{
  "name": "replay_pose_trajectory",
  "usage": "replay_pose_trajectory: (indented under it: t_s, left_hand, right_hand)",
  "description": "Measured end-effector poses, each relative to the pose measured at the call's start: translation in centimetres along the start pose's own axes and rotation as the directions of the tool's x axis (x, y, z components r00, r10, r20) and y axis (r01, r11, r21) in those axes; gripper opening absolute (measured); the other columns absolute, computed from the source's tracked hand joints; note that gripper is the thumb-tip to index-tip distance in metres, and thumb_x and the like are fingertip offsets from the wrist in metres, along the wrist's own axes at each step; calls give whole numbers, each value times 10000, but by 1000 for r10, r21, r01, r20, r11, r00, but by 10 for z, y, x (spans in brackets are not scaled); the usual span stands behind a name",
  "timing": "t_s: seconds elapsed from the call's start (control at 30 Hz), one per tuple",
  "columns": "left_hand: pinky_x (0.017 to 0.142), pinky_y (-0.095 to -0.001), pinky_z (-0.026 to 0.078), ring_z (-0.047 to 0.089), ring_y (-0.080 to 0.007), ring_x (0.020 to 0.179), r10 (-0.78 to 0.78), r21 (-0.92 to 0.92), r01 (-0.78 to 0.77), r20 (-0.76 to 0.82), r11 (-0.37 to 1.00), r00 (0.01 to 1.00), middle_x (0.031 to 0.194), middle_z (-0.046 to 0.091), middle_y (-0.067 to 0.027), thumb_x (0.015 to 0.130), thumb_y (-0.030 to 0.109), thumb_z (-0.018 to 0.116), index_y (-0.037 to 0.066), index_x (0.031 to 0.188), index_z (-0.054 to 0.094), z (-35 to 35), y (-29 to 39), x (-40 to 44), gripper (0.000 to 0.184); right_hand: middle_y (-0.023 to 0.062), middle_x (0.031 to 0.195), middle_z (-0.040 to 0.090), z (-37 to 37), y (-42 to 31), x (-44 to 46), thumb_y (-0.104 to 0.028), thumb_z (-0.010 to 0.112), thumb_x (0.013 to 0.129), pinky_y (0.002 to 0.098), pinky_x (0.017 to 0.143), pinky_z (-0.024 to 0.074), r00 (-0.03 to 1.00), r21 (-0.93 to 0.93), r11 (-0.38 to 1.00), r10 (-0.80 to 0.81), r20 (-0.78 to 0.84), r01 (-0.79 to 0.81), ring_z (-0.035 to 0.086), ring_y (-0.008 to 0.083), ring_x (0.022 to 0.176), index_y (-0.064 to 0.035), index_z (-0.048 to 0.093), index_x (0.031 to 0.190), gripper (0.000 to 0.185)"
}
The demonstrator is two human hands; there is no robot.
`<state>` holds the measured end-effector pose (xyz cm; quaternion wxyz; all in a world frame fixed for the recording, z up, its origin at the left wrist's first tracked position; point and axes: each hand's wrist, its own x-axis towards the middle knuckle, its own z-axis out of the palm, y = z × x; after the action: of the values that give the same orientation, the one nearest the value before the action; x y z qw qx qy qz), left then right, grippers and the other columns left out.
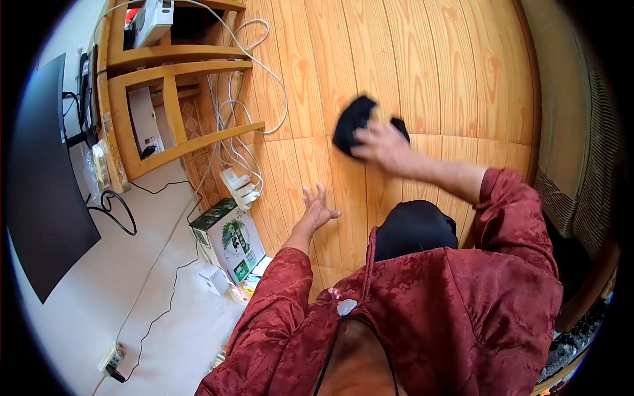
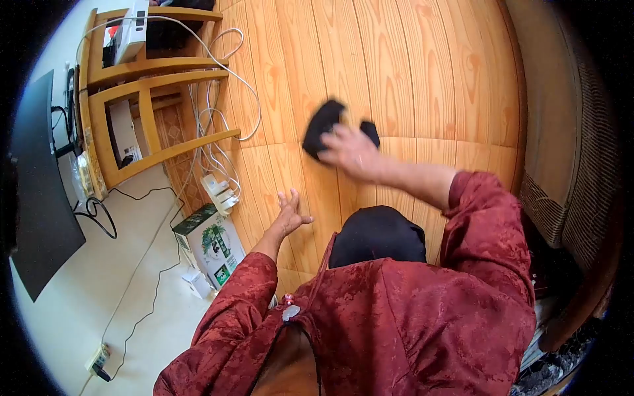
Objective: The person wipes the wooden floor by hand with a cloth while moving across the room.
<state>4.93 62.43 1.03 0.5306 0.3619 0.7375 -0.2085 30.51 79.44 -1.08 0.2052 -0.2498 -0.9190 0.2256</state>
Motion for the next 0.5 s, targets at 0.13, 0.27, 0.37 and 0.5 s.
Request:
replay_pose_trajectory:
  t_s: [0.13,0.27,0.37,0.5]
  left_hand:
    - [1164,-505,164,-96,-474,1441,-20,4,20,2,1000,1000,1526,-200,-326,673,357,862,129,1545,-12,-1,4,-4,1255]
    - [1169,-500,161,-74,-481,1440,-14,11,14,-6,1000,1000,1531,-186,-324,677,350,859,125,1545,4,-5,8,-1,1239]
    - [1171,-501,160,-65,-490,1438,-7,4,7,-27,1000,1000,1531,-186,-321,681,349,856,129,1545,5,6,-5,1,1232]
    - [1171,-506,162,-63,-504,1432,-15,2,15,-32,1000,999,1526,-203,-320,669,362,864,136,1544,-6,1,3,-5,1255]
  right_hand:
    - [34,1221,516,14,-27,-50,-219,624,751,399,833,421,974,62,998,-39,223,26,467,274,1136,-220,716,1024,288]
    - [29,1164,552,28,18,-14,-200,631,741,400,821,442,986,11,999,-46,158,45,499,277,1109,-226,709,992,264]
    - [26,1200,577,23,78,36,-110,667,680,395,824,484,999,-95,995,-16,-39,12,550,285,1023,-222,700,1016,355]
    - [52,1225,606,-14,127,104,-19,571,733,405,909,492,936,-138,926,343,-81,-352,572,326,1072,-190,706,1055,389]
